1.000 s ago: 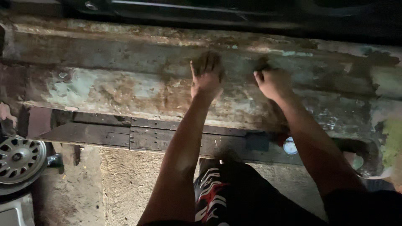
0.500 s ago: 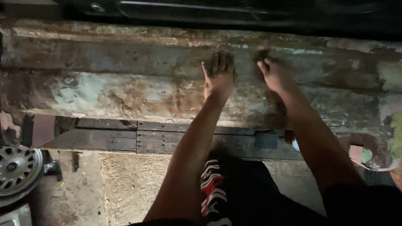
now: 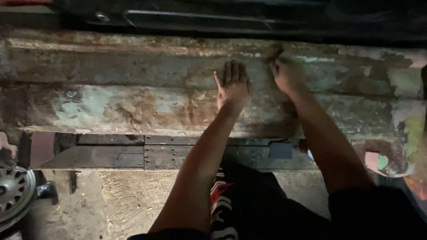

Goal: The person uses a sanding block to sand a large, weathered wooden surface. They move the block back and forth across the wood, removing old paint and smoothing the surface. The person shifts their position slightly to reach different areas of the wood.

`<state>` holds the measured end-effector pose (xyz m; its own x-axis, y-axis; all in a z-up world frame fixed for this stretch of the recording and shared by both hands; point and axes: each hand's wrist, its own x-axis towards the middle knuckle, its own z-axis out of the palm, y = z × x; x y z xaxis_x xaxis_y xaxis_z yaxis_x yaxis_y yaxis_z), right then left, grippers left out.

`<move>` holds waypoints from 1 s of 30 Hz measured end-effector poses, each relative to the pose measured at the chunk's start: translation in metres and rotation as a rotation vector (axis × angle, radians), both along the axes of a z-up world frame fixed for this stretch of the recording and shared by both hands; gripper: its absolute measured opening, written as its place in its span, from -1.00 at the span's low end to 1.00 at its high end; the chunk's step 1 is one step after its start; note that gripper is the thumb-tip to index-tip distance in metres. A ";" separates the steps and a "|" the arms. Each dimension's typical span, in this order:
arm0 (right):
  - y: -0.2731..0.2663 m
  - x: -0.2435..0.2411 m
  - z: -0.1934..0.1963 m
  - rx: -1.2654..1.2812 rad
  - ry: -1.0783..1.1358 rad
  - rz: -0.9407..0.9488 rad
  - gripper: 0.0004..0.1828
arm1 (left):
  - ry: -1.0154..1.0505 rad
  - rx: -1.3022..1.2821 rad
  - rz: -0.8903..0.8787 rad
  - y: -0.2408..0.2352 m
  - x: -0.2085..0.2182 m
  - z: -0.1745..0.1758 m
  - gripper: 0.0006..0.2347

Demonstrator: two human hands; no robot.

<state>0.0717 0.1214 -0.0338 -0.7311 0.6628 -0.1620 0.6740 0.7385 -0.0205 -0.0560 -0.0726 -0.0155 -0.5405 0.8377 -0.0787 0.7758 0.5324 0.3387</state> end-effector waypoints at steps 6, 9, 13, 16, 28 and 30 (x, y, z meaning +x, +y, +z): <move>-0.008 0.009 -0.002 -0.021 0.134 0.105 -0.57 | 0.039 0.060 -0.031 0.006 -0.004 0.001 -0.41; -0.033 0.024 0.002 -0.071 0.075 0.126 -0.57 | -0.006 -0.003 -0.037 0.001 -0.004 0.002 -0.43; -0.018 0.000 0.006 -0.021 0.231 0.103 -0.63 | 0.000 -0.022 -0.040 0.002 -0.003 0.004 -0.44; -0.004 -0.030 0.008 -0.040 0.098 -0.003 -0.61 | -0.014 -0.036 -0.034 0.003 -0.005 0.005 -0.43; -0.034 0.015 0.007 0.045 0.125 0.101 -0.52 | 0.038 -0.023 -0.034 -0.003 0.007 -0.009 -0.43; 0.002 -0.020 0.002 0.016 0.058 0.007 -0.54 | 0.040 -0.084 -0.041 0.007 -0.002 -0.006 -0.42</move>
